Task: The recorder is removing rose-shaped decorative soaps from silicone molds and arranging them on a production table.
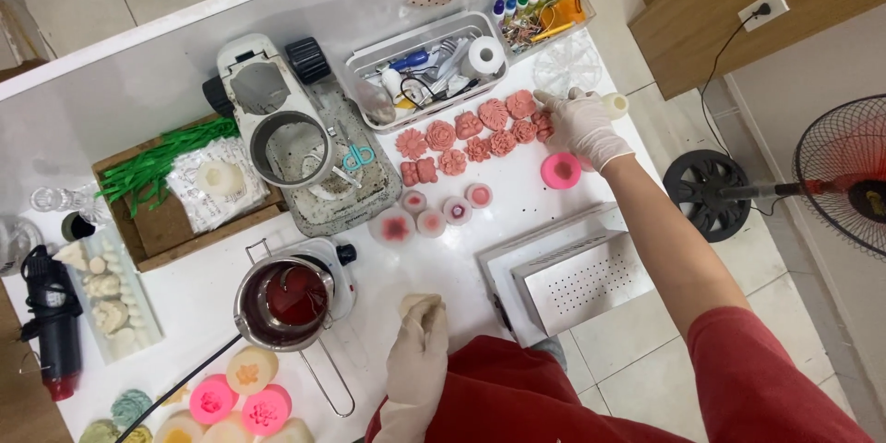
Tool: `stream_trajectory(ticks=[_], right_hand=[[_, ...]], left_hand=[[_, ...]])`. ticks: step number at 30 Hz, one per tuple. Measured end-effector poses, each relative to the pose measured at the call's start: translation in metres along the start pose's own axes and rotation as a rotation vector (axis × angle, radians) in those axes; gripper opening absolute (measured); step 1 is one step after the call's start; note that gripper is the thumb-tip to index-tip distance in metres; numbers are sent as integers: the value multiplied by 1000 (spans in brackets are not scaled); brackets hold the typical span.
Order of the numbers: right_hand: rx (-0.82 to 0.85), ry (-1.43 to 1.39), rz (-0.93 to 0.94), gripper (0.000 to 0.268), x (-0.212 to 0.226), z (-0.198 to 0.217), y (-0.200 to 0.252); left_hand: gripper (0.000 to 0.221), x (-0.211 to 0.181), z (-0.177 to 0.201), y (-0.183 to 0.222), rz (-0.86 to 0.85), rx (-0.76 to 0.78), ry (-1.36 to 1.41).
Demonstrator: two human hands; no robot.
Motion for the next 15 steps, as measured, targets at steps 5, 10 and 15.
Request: stream_trajectory(ticks=[5, 10, 15], right_hand=[[-79, 34, 14, 89, 0, 1, 1], [-165, 89, 40, 89, -13, -15, -10], [-221, 127, -12, 91, 11, 20, 47]], left_hand=[[39, 27, 1, -10, 36, -139, -332], [45, 43, -1, -20, 74, -153, -559], [71, 95, 5, -56, 166, -296, -775]])
Point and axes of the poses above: each hand's wrist, its own y-axis away from the middle knuckle, its own z-axis out of the back of the hand, x = y × z, the point moved 6 cm from there along -y, towards the middle knuckle, and after that the axes turned 14 degrees about x, right-handed, at the moved point
